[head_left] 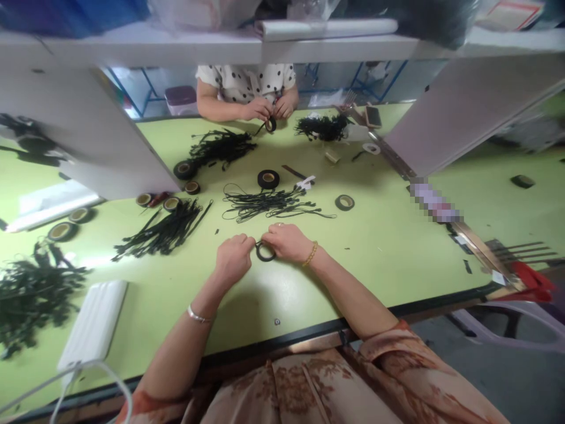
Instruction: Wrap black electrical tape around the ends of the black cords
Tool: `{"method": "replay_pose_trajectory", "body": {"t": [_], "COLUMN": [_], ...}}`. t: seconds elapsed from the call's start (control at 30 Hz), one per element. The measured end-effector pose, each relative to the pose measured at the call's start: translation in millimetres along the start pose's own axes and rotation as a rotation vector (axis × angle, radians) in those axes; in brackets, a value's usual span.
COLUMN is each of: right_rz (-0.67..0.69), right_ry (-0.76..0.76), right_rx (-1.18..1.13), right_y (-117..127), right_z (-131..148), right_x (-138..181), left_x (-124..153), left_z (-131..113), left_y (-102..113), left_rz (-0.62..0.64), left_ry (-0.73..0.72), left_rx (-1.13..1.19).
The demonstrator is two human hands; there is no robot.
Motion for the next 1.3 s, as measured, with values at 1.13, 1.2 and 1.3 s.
{"method": "replay_pose_trajectory", "body": {"t": [1.13,1.2,1.3], "right_rz": [-0.277,-0.296,-0.328], "right_ry": [-0.416,-0.457,-0.502], "right_rx": [-0.95,-0.942,-0.927], "right_y": [-11.5,-13.6,-16.9], "right_z": [7.0,10.1,13.2], "right_x": [3.8,3.7,3.9], "left_x": [1.4,1.2,1.6], "left_z": [22.2,21.3,20.3], "left_y": [-28.8,-28.4,-28.6], "left_rz": [-0.229,-0.229,-0.215], "left_ry": [0.915,0.93,0.961], "left_rx": [1.627,1.647,1.68]}}
Point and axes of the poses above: each hand's wrist, its own x-axis away from the middle knuckle, its own y-axis out of the back of the hand, z = x × y, the point moved 4 cm from there along -x, towards the middle knuckle, and after that the axes turned 13 degrees about -z, right-handed, at the moved point
